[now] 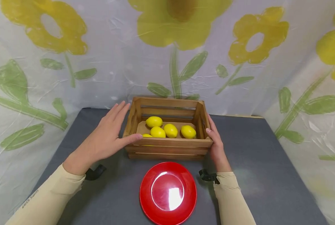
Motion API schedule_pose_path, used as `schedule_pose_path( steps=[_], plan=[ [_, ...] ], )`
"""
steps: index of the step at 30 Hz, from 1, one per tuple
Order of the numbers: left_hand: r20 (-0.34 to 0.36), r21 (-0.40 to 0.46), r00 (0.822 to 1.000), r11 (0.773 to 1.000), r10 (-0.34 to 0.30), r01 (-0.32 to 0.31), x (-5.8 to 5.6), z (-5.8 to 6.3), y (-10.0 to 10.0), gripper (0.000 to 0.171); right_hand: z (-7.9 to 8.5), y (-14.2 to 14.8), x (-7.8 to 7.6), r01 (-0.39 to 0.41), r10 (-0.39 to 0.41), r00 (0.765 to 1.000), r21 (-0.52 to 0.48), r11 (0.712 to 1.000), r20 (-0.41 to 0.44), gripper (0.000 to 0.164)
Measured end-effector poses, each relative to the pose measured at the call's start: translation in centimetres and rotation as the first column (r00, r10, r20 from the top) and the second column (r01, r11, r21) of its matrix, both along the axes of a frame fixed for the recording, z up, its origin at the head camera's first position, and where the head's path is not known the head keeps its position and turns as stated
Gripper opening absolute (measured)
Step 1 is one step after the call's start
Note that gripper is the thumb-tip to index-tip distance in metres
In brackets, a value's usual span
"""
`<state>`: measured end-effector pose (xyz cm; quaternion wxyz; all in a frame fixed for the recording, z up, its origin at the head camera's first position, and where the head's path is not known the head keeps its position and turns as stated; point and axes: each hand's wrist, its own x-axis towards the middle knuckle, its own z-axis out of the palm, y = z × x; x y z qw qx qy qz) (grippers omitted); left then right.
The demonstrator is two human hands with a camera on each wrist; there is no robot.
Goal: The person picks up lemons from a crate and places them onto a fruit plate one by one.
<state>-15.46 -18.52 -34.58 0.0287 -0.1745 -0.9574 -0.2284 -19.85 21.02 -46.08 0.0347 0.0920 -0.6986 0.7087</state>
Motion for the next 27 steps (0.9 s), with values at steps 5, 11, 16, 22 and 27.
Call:
schedule_pose_path(
  steps=[5, 11, 16, 22, 27],
  plan=[
    [-0.003, -0.052, 0.998, 0.997, -0.058, 0.058, -1.5, 2.3, 1.8, 0.115, -0.9, -0.5, 0.0, 0.016, -0.016, 1.0, -0.065, 0.998, 0.006, 0.069],
    [0.038, -0.128, 0.99, 0.982, -0.133, 0.137, -3.6, 4.9, 3.6, 0.109, -1.2, -0.8, 0.0, 0.041, -0.039, 0.999, -0.071, 0.997, 0.019, 0.066],
    [0.073, -0.186, 0.981, 0.964, -0.182, 0.192, -5.9, 6.4, 5.3, 0.095, -1.2, -0.6, -0.2, 0.054, -0.053, 0.998, -0.082, 0.995, 0.015, 0.065],
    [0.117, -0.265, 0.965, 0.93, -0.233, 0.257, -8.1, 6.6, 7.6, 0.089, -1.3, -0.6, -0.3, 0.048, -0.049, 0.999, -0.091, 0.995, -0.006, 0.068],
    [0.145, -0.311, 0.938, 0.885, -0.316, 0.346, -9.9, 6.4, 10.6, 0.084, -1.6, -0.9, -0.3, 0.049, -0.054, 0.998, -0.101, 0.994, -0.046, 0.068]
  ],
)
